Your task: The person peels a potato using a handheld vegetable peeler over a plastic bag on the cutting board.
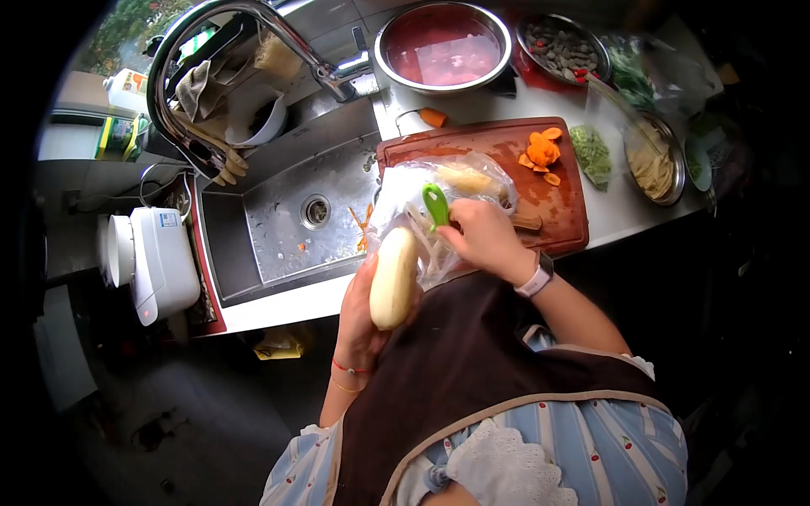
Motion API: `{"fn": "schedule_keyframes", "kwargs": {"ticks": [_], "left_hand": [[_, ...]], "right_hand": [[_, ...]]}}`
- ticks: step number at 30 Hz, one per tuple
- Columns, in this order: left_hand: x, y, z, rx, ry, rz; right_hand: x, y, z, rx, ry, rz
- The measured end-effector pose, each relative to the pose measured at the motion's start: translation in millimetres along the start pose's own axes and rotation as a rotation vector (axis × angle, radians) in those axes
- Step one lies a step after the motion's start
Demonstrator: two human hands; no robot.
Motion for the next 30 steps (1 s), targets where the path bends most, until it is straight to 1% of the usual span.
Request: {"fn": "schedule_keyframes", "kwargs": {"ticks": [1,2,3,5,6,7,9,10,12,13,14,16,17,18,19,20,21,22,23,25,26,27,29,30], "left_hand": [[-0.3,-2.1,2.2,0.018,-0.018,-0.002],[-1.8,-2.7,3.1,0.01,-0.083,-0.009],[-4.9,-1.5,6.8,0.01,-0.086,-0.012],[-7.3,2.9,14.2,-0.029,0.01,-0.122],[-5.0,3.4,15.9,-0.031,0.011,-0.119],[-2.2,3.8,18.3,-0.022,-0.007,-0.134],[2.7,6.5,20.9,-0.017,-0.019,-0.148],[3.9,6.5,21.7,0.001,-0.017,-0.16],[4.6,4.2,18.7,0.004,0.016,-0.154],[7.0,2.0,15.5,0.005,0.016,-0.154],[8.2,-1.4,12.0,0.021,-0.015,-0.144],[2.9,-2.1,9.1,0.031,-0.05,-0.136],[-2.3,0.1,9.0,-0.011,-0.028,-0.113],[-5.0,3.0,7.7,-0.054,-0.006,-0.089],[-6.8,2.9,5.4,-0.051,-0.005,-0.089],[-7.1,6.6,0.9,-0.09,0.018,-0.061],[-6.7,11.1,-3.3,-0.134,0.04,-0.032],[-3.9,10.4,-5.4,-0.119,0.053,-0.023],[-1.6,10.1,-4.0,-0.117,0.059,-0.026],[0.9,2.8,0.0,-0.041,0.062,-0.077],[-0.1,2.6,0.7,-0.039,0.055,-0.079],[-2.4,3.0,3.7,-0.042,0.018,-0.091],[-2.0,2.9,9.6,-0.042,-0.021,-0.109],[-2.6,2.1,12.3,-0.031,-0.058,-0.128]], "right_hand": [[-4.0,17.4,-2.7,-0.164,-0.035,-0.229],[-12.7,28.4,-3.1,-0.144,-0.108,-0.112],[-14.9,37.1,-6.7,-0.144,-0.104,-0.111],[-19.7,31.4,-18.5,0.32,-0.15,0.559],[-16.5,48.9,-24.1,0.388,-0.026,0.695],[-10.7,62.9,-29.7,0.379,0.045,0.805],[-2.7,84.1,-35.5,0.063,0.184,0.623],[-0.5,83.0,-35.0,0.064,0.179,0.621],[15.2,69.5,-38.2,0.323,0.286,0.706],[17.1,68.6,-37.0,0.322,0.286,0.707],[17.6,66.8,-35.0,0.349,0.261,0.775],[22.3,59.7,-30.8,0.432,0.234,0.85],[16.6,50.6,-22.7,0.477,0.14,0.824],[9.8,27.8,-13.6,0.458,0.081,0.788],[6.6,3.7,-5.1,0.437,0.024,0.752],[11.2,-2.3,0.0,0.437,0.025,0.754],[11.3,-8.5,2.5,0.419,-0.021,0.648],[9.1,-13.7,3.2,0.399,-0.067,0.537],[7.6,-20.6,3.0,0.395,-0.068,0.532],[11.6,-9.2,3.9,-0.093,0.123,-0.244],[7.4,1.2,0.1,-0.246,0.004,-0.358],[7.3,4.4,-1.5,-0.248,0.007,-0.354],[-14.7,17.9,-2.3,-0.281,-0.25,-0.291],[-26.0,29.8,-3.7,-0.208,-0.298,-0.214]]}}
Point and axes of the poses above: each hand's wrist, its own z-axis towards the middle knuckle, its own x-axis out of the palm, y = z × x, the point moved 7 cm from there along z, towards the middle knuckle, and after that the axes turned 12 degrees about -y, right-handed, at the moved point
